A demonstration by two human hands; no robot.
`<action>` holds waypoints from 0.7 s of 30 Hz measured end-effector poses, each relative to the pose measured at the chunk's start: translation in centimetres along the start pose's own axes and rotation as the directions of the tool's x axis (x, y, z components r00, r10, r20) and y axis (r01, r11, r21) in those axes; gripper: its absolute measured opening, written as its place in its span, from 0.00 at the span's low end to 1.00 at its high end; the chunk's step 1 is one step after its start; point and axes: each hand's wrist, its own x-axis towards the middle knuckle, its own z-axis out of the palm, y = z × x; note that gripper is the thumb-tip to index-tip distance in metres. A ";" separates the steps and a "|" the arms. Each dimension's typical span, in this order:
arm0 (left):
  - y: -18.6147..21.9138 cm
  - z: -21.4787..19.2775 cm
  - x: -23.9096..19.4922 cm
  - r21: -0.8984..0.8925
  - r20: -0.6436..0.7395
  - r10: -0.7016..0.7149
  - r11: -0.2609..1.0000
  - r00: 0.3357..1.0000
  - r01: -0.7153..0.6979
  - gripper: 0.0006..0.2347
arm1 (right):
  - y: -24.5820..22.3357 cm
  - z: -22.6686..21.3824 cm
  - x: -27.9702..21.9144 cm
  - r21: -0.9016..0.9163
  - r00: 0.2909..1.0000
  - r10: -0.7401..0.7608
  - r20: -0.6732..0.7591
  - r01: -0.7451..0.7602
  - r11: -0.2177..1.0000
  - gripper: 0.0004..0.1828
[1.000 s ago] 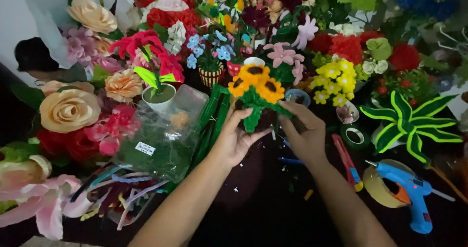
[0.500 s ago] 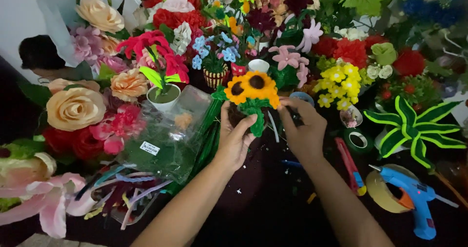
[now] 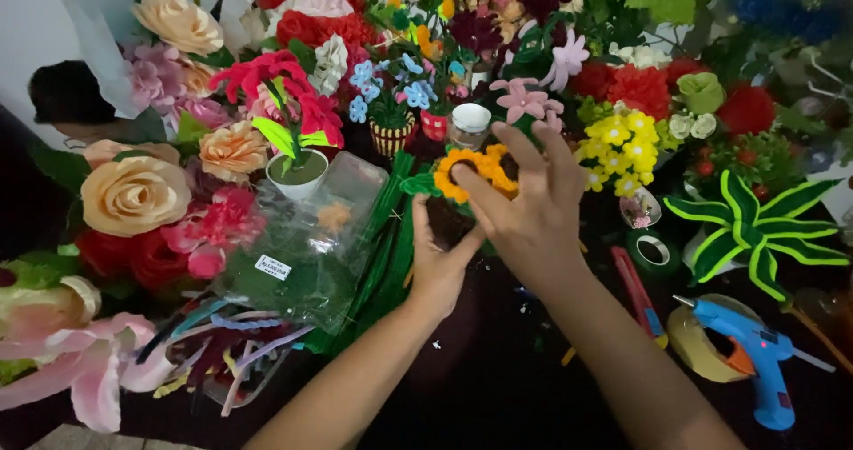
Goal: The person is assembling a small decorative flower pot by gluing a foam base inside and then attaching artificial sunflowers and greenery.
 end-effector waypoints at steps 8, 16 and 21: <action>-0.9 -0.2 0.2 -0.032 0.017 0.022 0.999 1.000 -0.021 0.36 | -0.2 0.2 0.1 0.209 0.999 -0.044 -0.021 0.048 0.977 0.12; 3.4 1.2 -0.1 -0.228 -0.061 -0.188 0.959 0.980 0.170 0.43 | 1.0 -0.8 -5.6 0.614 0.927 0.363 0.090 -0.339 0.713 0.08; 6.6 2.7 -0.8 -0.374 -0.090 -0.227 0.910 0.970 0.178 0.38 | -1.5 -0.4 -6.2 0.625 0.895 0.384 0.227 -0.436 0.648 0.19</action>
